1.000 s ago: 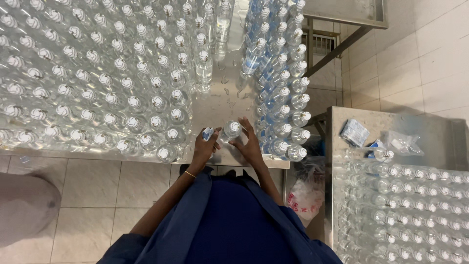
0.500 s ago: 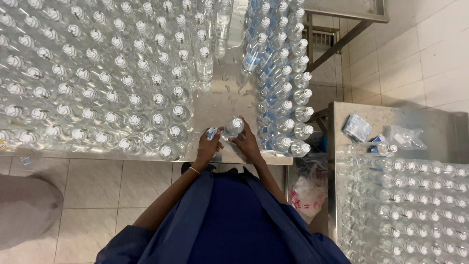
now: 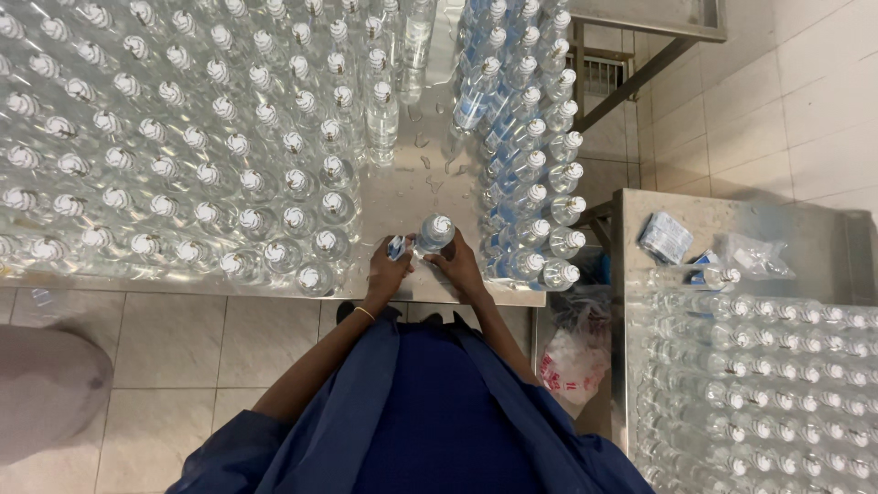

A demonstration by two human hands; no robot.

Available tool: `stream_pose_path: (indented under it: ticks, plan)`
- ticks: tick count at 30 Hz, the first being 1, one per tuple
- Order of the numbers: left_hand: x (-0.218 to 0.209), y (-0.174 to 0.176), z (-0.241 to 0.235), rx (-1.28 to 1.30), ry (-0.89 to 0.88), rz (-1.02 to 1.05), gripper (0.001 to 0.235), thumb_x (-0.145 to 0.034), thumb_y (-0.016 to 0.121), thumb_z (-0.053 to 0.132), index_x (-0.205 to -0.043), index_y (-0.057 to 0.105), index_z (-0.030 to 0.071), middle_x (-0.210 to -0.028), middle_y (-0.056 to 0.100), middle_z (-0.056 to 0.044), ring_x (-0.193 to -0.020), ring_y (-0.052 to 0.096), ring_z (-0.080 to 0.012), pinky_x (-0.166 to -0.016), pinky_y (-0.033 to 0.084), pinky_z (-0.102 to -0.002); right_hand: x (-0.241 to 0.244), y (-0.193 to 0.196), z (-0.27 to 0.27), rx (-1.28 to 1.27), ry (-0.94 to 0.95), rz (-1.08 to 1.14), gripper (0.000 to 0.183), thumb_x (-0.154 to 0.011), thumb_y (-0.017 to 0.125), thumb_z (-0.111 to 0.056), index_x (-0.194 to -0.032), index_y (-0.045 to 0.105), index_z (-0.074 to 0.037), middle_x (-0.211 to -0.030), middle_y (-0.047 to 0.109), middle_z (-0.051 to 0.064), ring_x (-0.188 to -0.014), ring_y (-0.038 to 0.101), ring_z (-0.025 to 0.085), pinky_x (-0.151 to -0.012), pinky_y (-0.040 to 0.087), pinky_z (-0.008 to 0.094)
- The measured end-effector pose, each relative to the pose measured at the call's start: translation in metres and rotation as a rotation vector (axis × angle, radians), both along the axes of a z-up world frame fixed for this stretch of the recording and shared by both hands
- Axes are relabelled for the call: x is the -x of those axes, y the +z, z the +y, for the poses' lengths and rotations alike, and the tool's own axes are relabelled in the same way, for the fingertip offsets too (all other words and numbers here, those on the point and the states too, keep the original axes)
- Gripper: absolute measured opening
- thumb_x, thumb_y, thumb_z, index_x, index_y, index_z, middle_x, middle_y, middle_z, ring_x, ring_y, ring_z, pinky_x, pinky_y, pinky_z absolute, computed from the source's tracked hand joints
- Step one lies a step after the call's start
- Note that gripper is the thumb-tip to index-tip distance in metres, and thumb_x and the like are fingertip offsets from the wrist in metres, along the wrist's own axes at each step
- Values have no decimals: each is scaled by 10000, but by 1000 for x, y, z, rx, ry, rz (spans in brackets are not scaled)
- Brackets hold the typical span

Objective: The person repeatedly picks up clear plastic bottles from a metal table, applies a small rectangular label to each bottle, and places the labeled bottles back into a grid arrangement. The task is performed continuously by hand without any visible tools.

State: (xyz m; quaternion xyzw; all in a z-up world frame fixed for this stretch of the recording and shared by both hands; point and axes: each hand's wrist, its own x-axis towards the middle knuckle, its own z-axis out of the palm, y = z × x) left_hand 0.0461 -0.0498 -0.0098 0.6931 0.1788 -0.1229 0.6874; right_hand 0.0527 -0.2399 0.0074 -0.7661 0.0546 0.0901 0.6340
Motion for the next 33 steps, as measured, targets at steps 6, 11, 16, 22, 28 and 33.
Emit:
stream_pose_path:
  ticks: [6, 11, 16, 22, 28, 33]
  plan:
    - [0, -6, -7, -111, 31, -77, 254, -983, 779, 106, -1236, 775, 128, -919, 781, -171, -724, 714, -192, -693, 608, -327, 4, -2, 2, -26, 44, -43, 1050, -877, 929, -94, -1731, 320, -42, -1652, 490, 329, -1553, 408, 524, -1274, 394, 635]
    - [3, 5, -11, -175, 26, -58, 266, -994, 817, 109, -1259, 793, 114, -1119, 797, -194, -1001, 773, -281, -817, 644, -402, 2, 4, 2, -30, 41, -37, 1050, -867, 941, -122, -1722, 337, -40, -1603, 542, 341, -1538, 445, 523, -1287, 398, 614]
    - [7, 3, -18, -216, 42, -45, 273, -966, 844, 128, -1234, 797, 113, -1142, 804, -182, -1098, 772, -307, -863, 617, -433, 3, -1, -1, 25, 48, -10, 1013, -868, 946, -175, -1709, 390, -72, -1573, 600, 286, -1515, 512, 458, -1280, 422, 567]
    - [6, 6, -21, -240, 80, -65, 311, -935, 849, 138, -1243, 807, 123, -1176, 807, -182, -1152, 762, -321, -920, 610, -436, 4, 9, -1, 64, 71, 4, 948, -878, 934, -196, -1680, 439, -91, -1544, 636, 259, -1492, 546, 438, -1274, 426, 567]
    - [5, 0, -23, -226, 113, -108, 298, -942, 837, 126, -1240, 820, 134, -1155, 811, -167, -1121, 761, -289, -901, 612, -416, 3, -2, -1, -5, 53, 0, 872, -872, 937, -128, -1630, 509, -93, -1519, 654, 248, -1477, 556, 440, -1260, 439, 562]
    - [4, -16, -22, -246, 112, -132, 329, -919, 847, 133, -1247, 823, 151, -1157, 810, -160, -1137, 754, -279, -916, 604, -422, 3, -17, -6, 29, 53, -5, 823, -866, 946, -139, -1591, 558, -103, -1502, 667, 247, -1473, 554, 453, -1256, 436, 582]
